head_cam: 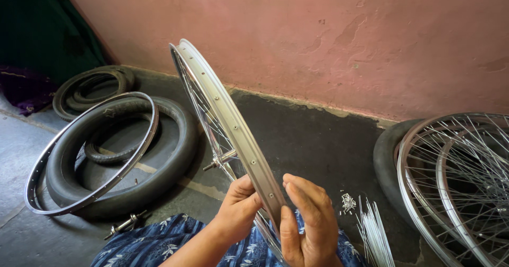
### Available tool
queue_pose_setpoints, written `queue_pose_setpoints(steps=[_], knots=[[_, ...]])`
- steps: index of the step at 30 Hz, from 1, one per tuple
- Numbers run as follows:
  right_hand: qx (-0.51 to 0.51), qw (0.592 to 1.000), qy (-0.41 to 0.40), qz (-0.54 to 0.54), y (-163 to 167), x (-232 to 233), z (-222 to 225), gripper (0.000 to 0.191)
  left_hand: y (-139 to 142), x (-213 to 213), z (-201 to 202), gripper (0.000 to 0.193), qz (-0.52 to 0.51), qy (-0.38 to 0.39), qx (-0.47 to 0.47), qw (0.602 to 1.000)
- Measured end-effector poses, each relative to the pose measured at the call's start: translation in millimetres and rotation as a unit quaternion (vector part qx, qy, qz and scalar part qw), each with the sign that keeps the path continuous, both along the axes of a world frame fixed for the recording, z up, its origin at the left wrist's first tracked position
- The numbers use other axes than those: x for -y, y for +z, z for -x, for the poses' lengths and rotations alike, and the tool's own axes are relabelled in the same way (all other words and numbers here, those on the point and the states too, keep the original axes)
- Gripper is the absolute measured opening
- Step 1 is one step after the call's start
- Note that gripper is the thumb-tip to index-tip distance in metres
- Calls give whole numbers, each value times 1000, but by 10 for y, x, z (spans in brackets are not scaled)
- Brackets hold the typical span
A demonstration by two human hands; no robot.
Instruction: The person sits on the floor and laces spokes into a bicycle wheel, threading each spoke through the hub flange and inserting its end into the rim holes, turning the rim as they work around it. They pick spokes one at a time from a bundle on the floor beside them.
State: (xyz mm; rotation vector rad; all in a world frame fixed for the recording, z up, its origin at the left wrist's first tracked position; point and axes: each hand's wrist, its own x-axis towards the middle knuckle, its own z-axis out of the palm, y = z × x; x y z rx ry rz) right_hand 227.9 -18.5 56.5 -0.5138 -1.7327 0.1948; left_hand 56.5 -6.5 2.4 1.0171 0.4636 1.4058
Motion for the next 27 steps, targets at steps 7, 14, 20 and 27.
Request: queue_pose_setpoints(steps=[7, 14, 20, 27], knots=[[-3, 1000, 9, -11, 14, -11, 28, 46, 160, 44, 39, 25, -40, -32, -4, 999], [-30, 996, -78, -33, 38, -29, 111, 42, 542, 180, 13, 38, -33, 147, -137, 979], [-97, 995, 13, -35, -98, 261, 687, 18, 781, 563, 212, 56, 19, 267, -139, 953], [-60, 976, 67, -199, -469, -43, 809, 8, 977, 767, 850, 70, -5, 346, -285, 894]])
